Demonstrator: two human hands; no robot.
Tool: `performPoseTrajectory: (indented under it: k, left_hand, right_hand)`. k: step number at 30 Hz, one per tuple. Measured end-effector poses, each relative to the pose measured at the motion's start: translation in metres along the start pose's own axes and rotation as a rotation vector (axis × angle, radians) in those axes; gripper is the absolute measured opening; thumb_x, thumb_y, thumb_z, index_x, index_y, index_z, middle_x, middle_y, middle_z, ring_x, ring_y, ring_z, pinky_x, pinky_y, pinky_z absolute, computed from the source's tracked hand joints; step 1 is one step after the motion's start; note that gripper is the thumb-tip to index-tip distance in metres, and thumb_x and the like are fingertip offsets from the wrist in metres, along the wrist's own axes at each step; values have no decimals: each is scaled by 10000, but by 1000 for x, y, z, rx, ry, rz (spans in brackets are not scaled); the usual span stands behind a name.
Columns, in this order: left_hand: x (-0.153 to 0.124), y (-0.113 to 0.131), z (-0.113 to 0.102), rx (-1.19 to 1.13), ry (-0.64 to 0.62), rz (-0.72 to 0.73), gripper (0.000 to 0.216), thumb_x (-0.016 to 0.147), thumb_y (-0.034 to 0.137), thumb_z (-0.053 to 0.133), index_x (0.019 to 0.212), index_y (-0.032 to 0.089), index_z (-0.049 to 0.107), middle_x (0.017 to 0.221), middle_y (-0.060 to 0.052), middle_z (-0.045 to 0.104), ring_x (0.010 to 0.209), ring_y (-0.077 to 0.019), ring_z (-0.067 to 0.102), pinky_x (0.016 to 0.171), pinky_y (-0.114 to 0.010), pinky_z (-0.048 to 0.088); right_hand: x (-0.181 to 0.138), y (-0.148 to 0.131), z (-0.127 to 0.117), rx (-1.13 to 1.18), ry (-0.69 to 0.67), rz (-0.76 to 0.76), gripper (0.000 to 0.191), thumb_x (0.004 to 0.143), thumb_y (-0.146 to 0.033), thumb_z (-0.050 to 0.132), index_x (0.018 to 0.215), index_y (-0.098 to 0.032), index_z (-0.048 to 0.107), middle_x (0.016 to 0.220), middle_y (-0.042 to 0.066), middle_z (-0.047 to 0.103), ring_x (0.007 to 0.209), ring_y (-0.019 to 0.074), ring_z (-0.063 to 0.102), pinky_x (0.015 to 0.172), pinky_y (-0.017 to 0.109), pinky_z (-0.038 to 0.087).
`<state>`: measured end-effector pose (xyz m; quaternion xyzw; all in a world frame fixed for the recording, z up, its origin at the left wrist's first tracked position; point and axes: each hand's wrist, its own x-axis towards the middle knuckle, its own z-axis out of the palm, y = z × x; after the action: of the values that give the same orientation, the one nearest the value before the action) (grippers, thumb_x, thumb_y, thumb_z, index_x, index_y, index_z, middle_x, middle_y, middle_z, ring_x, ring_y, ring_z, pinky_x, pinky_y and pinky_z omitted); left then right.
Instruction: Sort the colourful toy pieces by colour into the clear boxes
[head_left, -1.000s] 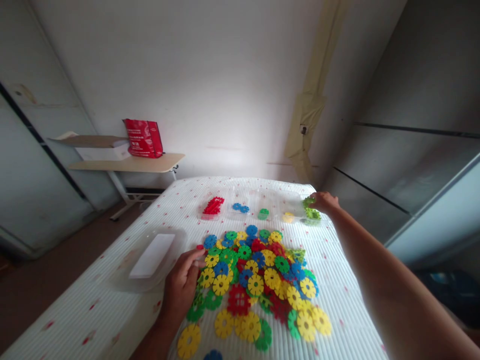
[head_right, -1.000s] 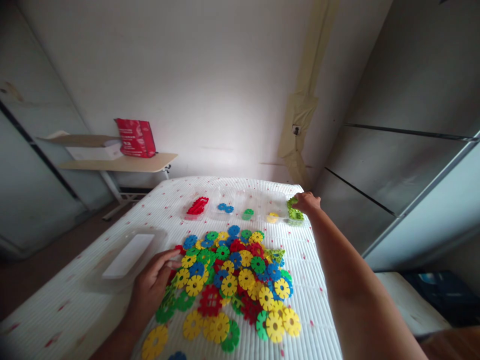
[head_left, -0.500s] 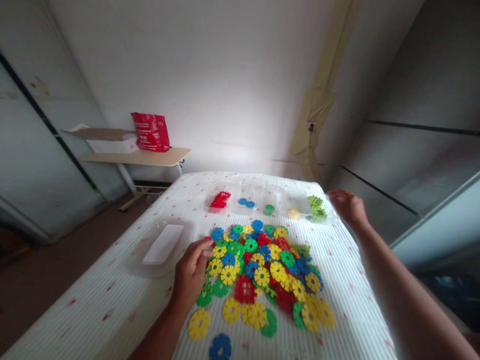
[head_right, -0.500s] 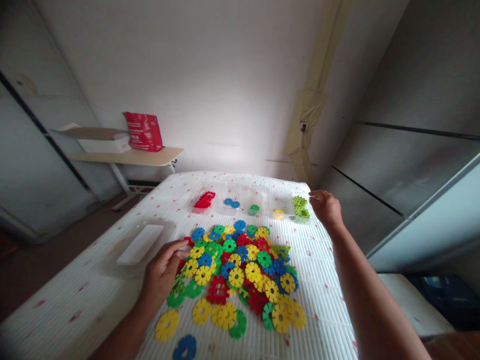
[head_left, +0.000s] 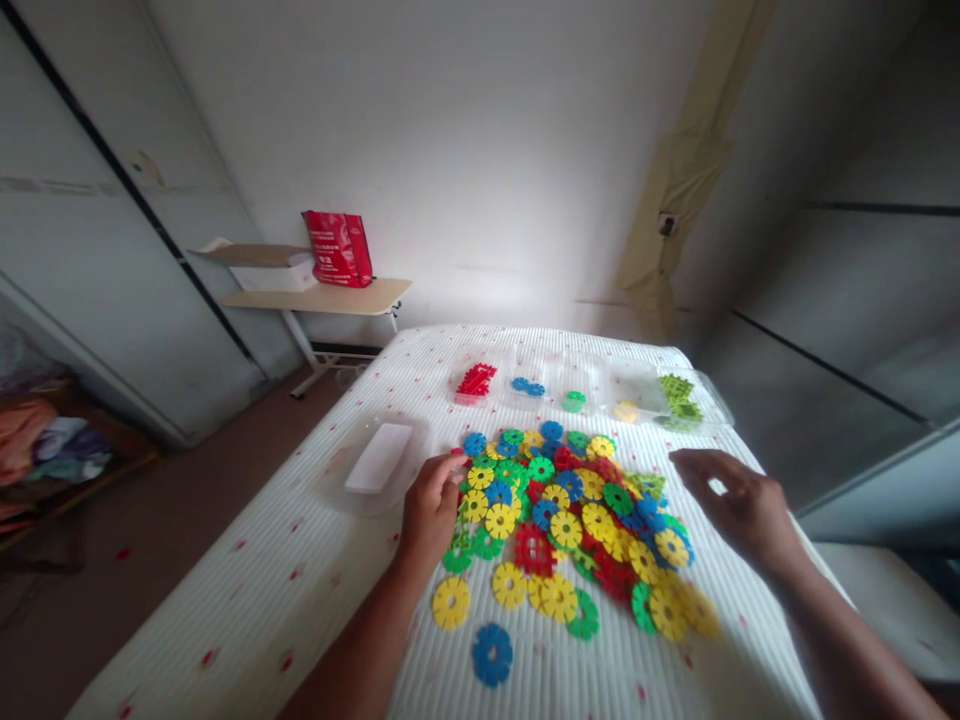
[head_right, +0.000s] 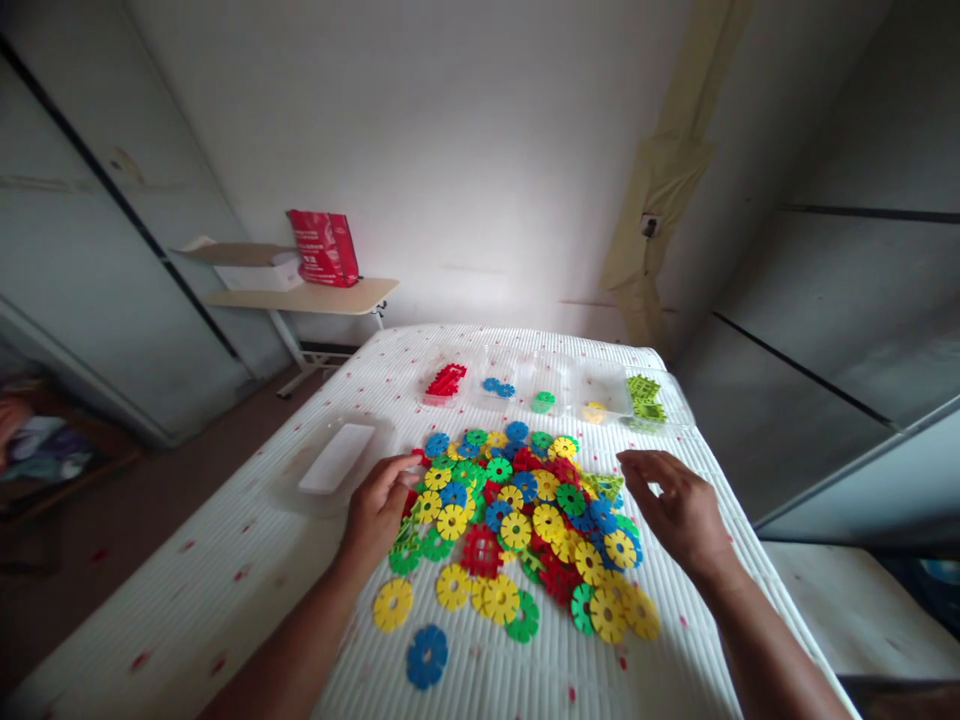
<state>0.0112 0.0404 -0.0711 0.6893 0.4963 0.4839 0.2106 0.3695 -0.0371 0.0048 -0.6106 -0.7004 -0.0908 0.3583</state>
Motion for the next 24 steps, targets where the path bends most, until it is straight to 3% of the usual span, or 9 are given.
performPoseTrajectory:
  k: [4, 11, 20, 24]
  left_hand:
    - [-4, -2, 10, 61, -84, 73, 334, 783, 116, 406, 1030, 203, 614, 1033, -55, 638, 960, -177, 599, 881, -326, 470]
    - [-6, 3, 16, 63, -71, 69, 339, 737, 104, 423, 988, 204, 628, 1047, -56, 623, 1029, -204, 557, 954, -381, 419]
    - [-9, 15, 19, -459, -174, -127, 318, 791, 270, 517, 1088, 201, 608, 1236, -77, 545, 1196, -230, 462, 1033, -378, 326]
    - [-11, 18, 17, -706, -188, -263, 371, 788, 338, 560, 1127, 189, 585, 1254, -100, 552, 1226, -249, 447, 1038, -390, 328]
  right_hand:
    - [-29, -22, 1, 84, -122, -8, 211, 855, -336, 495, 882, -198, 652, 827, 66, 695, 657, 154, 652, 585, 247, 530]
    - [-63, -73, 19, 44, -353, -309, 174, 840, -288, 541, 941, -204, 655, 922, 81, 675, 835, 186, 616, 738, 309, 480]
    - [-62, -86, 55, -183, -333, -266, 183, 834, -240, 532, 963, -206, 657, 1039, 92, 627, 924, 224, 537, 768, 344, 358]
    - [-61, -89, 57, -161, -364, -211, 121, 810, -209, 542, 817, -196, 662, 1080, 91, 614, 912, 226, 526, 749, 352, 364]
